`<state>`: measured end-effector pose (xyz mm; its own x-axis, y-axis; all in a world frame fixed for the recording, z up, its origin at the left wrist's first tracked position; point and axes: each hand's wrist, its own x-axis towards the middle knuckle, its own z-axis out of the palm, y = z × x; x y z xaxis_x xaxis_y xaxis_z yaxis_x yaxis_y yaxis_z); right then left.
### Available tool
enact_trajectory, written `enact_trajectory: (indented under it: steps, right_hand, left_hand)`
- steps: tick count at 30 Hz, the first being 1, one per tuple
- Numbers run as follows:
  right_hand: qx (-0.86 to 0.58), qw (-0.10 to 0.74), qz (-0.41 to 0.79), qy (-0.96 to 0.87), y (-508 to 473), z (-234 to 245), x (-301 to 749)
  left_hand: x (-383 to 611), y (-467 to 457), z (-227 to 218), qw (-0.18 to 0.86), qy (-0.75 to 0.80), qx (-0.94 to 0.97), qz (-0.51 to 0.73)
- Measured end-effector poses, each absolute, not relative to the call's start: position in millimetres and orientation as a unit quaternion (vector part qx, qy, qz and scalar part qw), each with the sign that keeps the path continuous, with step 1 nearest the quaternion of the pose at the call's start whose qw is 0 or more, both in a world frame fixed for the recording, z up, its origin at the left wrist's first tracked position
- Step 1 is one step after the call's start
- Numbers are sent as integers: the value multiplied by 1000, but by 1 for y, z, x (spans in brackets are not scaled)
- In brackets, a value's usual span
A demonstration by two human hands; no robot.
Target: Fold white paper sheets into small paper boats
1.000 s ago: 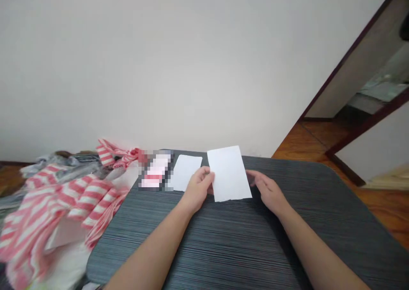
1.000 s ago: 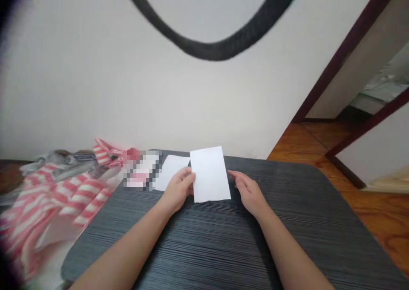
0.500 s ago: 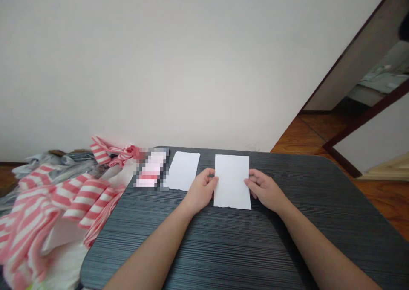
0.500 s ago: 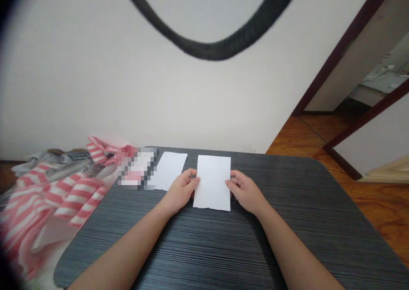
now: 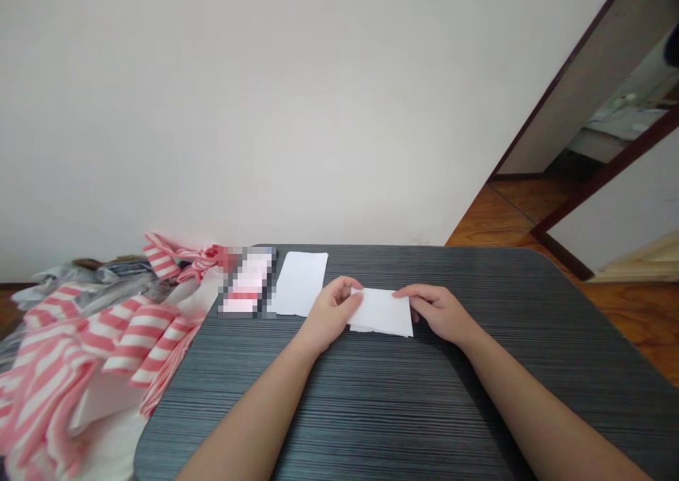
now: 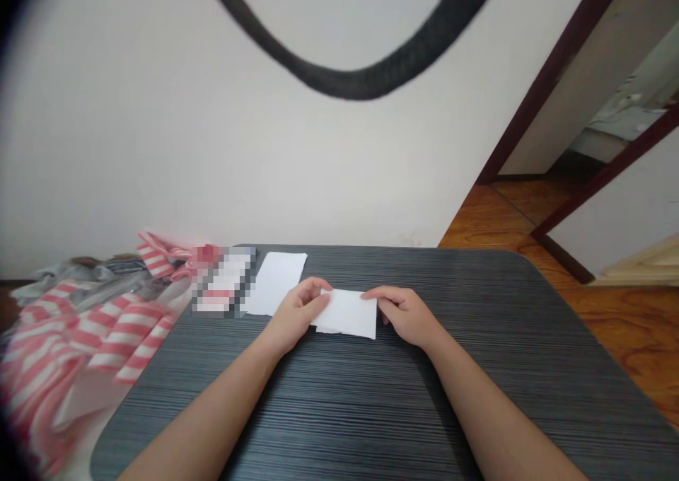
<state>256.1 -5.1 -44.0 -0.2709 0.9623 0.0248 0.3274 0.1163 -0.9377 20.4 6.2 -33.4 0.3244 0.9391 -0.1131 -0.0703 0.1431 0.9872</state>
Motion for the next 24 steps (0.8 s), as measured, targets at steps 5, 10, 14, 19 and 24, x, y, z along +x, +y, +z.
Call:
enact_trajectory:
  steps: [5, 10, 14, 19, 24]
  right_hand:
    - [-474, 391, 479, -626, -5, -46, 254]
    - [-480, 356, 456, -660, -5, -50, 251]
    - [-506, 349, 416, -670, -5, -51, 252]
    - [-514, 375, 419, -647, -5, -51, 254]
    - [-509, 400, 432, -628, -5, -53, 254]
  left_hand:
    - [24, 6, -38, 626, 409, 530, 400]
    - [25, 7, -41, 631, 402, 527, 404]
    - [26, 7, -38, 629, 404, 533, 396]
    - [26, 7, -34, 615, 436, 544, 369]
    - [26, 8, -39, 610, 432, 579, 325]
